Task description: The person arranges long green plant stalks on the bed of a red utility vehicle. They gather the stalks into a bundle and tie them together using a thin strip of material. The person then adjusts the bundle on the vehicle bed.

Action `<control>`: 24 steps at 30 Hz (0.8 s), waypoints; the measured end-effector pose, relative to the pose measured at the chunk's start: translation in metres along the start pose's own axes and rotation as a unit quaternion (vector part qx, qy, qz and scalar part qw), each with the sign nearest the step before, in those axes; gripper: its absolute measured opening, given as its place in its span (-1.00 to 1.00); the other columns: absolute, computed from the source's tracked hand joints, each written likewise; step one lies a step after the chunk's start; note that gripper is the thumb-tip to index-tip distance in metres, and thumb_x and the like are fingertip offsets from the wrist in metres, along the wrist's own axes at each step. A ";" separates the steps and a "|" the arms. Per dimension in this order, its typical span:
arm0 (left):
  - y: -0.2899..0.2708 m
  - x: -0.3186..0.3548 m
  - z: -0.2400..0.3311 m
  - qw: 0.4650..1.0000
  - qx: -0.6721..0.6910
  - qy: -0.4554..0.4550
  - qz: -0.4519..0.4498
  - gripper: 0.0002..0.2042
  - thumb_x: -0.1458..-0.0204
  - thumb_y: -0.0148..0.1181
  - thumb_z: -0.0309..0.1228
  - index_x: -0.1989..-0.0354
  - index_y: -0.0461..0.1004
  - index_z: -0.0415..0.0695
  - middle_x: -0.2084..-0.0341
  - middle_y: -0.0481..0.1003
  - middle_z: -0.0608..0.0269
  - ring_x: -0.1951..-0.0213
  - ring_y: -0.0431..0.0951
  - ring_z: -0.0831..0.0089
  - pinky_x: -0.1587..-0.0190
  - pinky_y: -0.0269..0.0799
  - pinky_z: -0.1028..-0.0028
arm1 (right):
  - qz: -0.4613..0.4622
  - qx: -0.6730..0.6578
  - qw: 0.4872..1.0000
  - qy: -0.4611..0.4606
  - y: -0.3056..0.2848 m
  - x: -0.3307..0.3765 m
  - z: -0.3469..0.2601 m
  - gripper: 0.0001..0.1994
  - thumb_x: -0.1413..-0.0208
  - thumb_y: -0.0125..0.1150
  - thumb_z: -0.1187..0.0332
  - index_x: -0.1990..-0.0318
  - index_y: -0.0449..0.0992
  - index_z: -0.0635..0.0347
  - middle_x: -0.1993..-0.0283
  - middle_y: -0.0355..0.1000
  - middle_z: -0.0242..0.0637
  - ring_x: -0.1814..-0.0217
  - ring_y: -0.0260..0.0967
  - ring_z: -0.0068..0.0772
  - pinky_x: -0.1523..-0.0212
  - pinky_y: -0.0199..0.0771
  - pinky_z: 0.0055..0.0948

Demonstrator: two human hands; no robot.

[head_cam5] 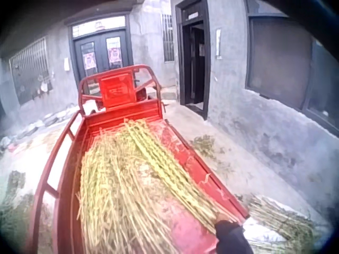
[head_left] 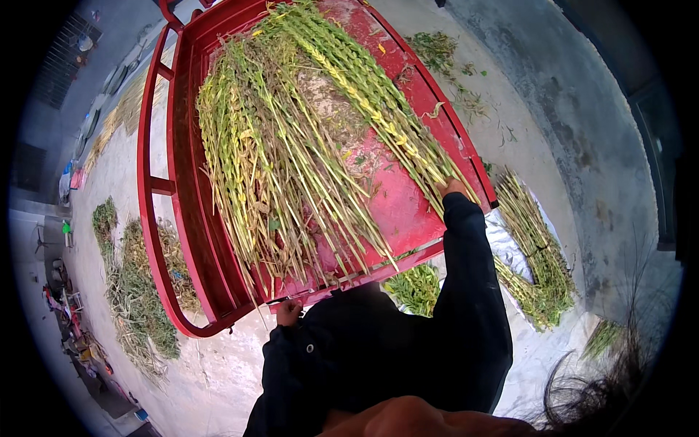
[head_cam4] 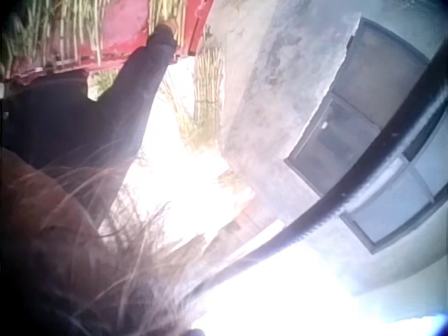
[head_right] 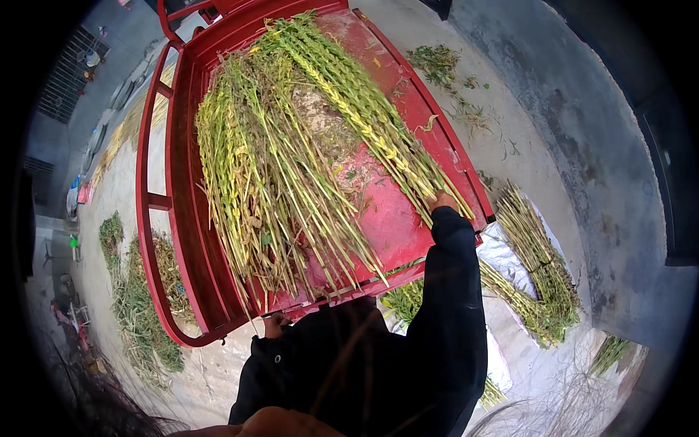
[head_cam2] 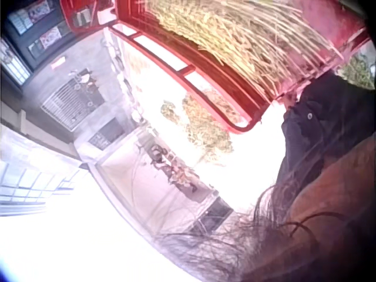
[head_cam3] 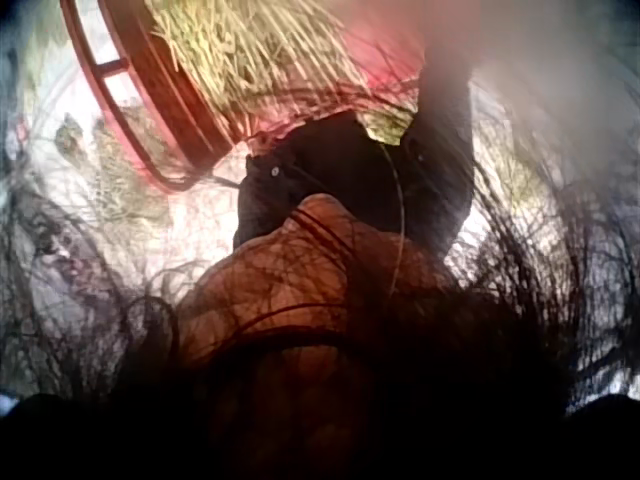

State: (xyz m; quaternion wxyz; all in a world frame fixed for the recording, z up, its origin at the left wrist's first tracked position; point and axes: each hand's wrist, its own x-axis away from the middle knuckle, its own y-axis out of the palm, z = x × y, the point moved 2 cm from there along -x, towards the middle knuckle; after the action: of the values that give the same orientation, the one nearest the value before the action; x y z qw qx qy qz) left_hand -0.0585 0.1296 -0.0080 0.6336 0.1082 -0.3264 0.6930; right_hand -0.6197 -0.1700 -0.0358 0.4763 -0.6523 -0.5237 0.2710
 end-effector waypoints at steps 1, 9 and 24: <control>0.002 0.000 0.004 1.000 -0.009 -0.001 -0.014 -0.81 0.03 0.20 -0.36 0.43 0.40 -0.25 0.63 0.44 0.28 0.61 0.45 0.52 0.54 0.40 0.51 | -0.032 -0.007 0.999 0.042 -0.001 0.004 0.001 -0.56 0.13 0.24 0.04 0.22 0.51 0.24 0.27 0.45 0.06 0.18 0.41 0.00 0.13 0.38 -0.19; 0.009 -0.022 0.006 0.991 -0.115 -0.019 -0.060 -0.84 0.03 0.18 -0.42 0.42 0.39 -0.25 0.60 0.46 0.28 0.56 0.44 0.54 0.49 0.36 0.53 | 0.054 -0.061 0.997 0.014 -0.039 0.049 -0.046 -0.61 0.02 0.15 0.03 0.36 0.47 0.26 0.43 0.42 0.05 0.34 0.39 0.06 0.30 0.39 -0.16; -0.001 -0.067 -0.029 0.969 -0.203 0.058 -0.124 -0.77 0.08 0.25 -0.28 0.37 0.46 -0.20 0.57 0.52 0.24 0.47 0.52 0.46 0.37 0.43 0.48 | 0.061 -0.008 0.998 0.002 0.001 0.050 0.047 -0.51 -0.02 0.08 -0.02 0.01 0.35 0.13 0.39 0.43 0.04 0.35 0.41 0.04 0.36 0.41 -0.16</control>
State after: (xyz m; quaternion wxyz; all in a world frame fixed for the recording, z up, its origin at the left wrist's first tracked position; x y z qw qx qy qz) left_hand -0.0386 0.0929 -0.0677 0.7413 -0.0239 -0.4068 0.5333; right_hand -0.6435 -0.1070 -0.0483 0.4547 -0.6871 -0.4843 0.2942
